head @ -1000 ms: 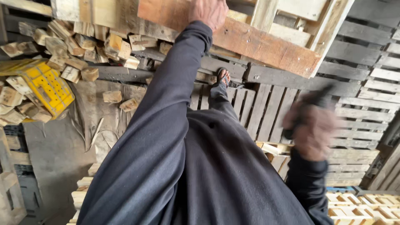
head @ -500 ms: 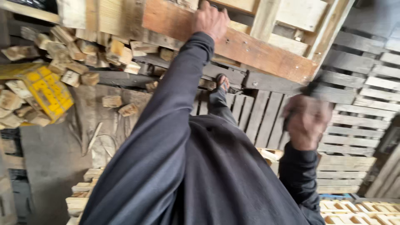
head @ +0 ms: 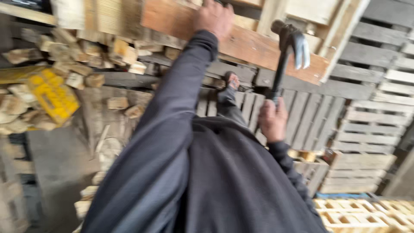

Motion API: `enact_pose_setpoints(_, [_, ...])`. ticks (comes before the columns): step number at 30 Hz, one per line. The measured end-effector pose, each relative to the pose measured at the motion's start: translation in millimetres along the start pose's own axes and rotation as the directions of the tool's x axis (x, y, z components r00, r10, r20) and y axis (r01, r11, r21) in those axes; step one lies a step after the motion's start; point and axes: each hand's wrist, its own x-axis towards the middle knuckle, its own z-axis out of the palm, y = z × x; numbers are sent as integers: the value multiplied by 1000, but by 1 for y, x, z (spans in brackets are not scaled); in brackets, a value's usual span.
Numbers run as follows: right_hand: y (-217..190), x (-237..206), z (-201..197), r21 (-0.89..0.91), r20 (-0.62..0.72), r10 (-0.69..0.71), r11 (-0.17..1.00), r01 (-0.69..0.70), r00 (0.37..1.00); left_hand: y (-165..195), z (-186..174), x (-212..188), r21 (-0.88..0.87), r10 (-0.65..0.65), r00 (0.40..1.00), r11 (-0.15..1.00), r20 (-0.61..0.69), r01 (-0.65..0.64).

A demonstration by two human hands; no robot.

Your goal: The person assembles wooden pallets by positioning planks and small blocks, then driving nails into the wood using a hammer. They repeatedly pick up nails, align the pieces, and strike the nails to secure the structure.

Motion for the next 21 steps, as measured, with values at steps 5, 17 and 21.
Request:
enact_pose_setpoints(5, [7,4,6,-600,-46,4,799,-31,999,-5,1,-6,-3,-46,987,999,-157,46])
enact_pose_setpoints(17, [51,-126,-48,-227,-348,182,935,-271,920,-23,-8,-26,54,48,999,997,0,-48])
enact_pose_setpoints(21, [58,-99,-62,-282,-358,165,919,-275,919,-35,-16,-31,29,27,951,999,310,-37])
